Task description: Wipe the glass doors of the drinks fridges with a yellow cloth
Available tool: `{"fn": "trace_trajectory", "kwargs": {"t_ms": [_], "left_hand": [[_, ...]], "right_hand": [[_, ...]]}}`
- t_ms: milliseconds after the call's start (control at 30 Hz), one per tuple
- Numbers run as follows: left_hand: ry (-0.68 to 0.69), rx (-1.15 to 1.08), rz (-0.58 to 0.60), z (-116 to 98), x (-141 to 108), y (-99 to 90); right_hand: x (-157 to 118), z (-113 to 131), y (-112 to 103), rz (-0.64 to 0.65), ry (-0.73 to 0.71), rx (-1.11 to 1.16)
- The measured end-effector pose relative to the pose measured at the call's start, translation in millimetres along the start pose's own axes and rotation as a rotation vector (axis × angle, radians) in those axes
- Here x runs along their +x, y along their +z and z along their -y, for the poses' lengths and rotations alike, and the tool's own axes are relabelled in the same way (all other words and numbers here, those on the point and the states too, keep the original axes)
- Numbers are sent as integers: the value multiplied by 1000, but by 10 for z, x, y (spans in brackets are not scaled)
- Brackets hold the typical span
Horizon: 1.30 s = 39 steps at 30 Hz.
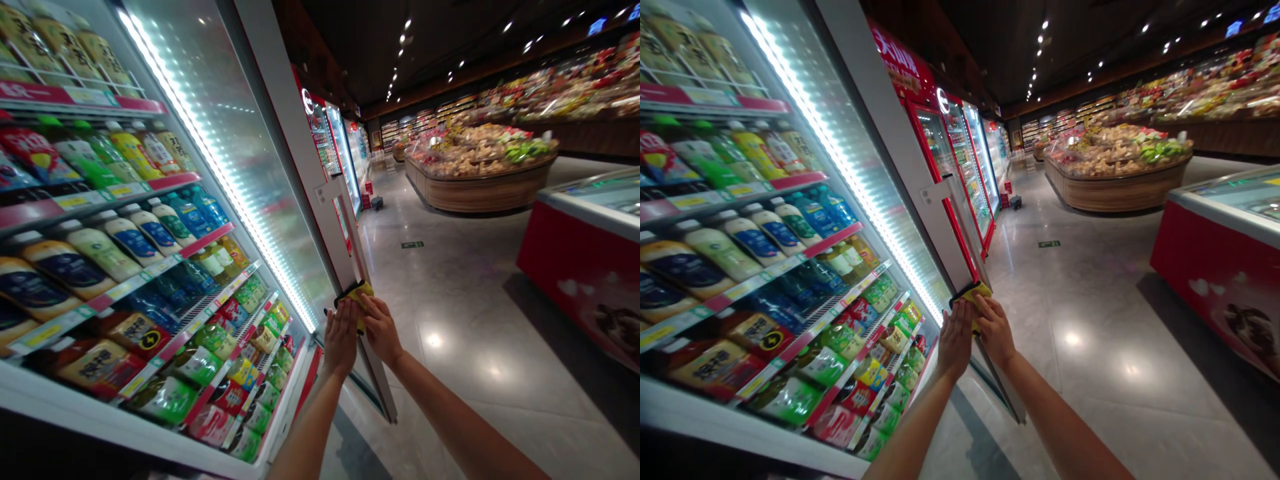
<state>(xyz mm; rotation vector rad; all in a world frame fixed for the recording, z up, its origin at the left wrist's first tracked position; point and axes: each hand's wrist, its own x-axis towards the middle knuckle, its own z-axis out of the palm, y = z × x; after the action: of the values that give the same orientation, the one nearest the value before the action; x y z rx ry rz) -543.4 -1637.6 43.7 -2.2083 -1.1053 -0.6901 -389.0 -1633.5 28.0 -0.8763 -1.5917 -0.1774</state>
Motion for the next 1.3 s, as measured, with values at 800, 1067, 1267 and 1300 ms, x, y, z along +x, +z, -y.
{"fn": "trace_trajectory", "kwargs": {"t_ms": [800,1067,1267,1300], "left_hand": [[409,-124,21,140,-477,514],[348,-102,-16,96,-631,772],[412,-80,-109,56,-813,989],[402,-66,-126,65,-774,964]], "right_hand": [[-1172,-120,601,-133,440,18],[-1335,-315,662,-140,326,-12],[-1585,-420,703,-166,248,-103],[-1518,-428,682,-158,232,-103]]}}
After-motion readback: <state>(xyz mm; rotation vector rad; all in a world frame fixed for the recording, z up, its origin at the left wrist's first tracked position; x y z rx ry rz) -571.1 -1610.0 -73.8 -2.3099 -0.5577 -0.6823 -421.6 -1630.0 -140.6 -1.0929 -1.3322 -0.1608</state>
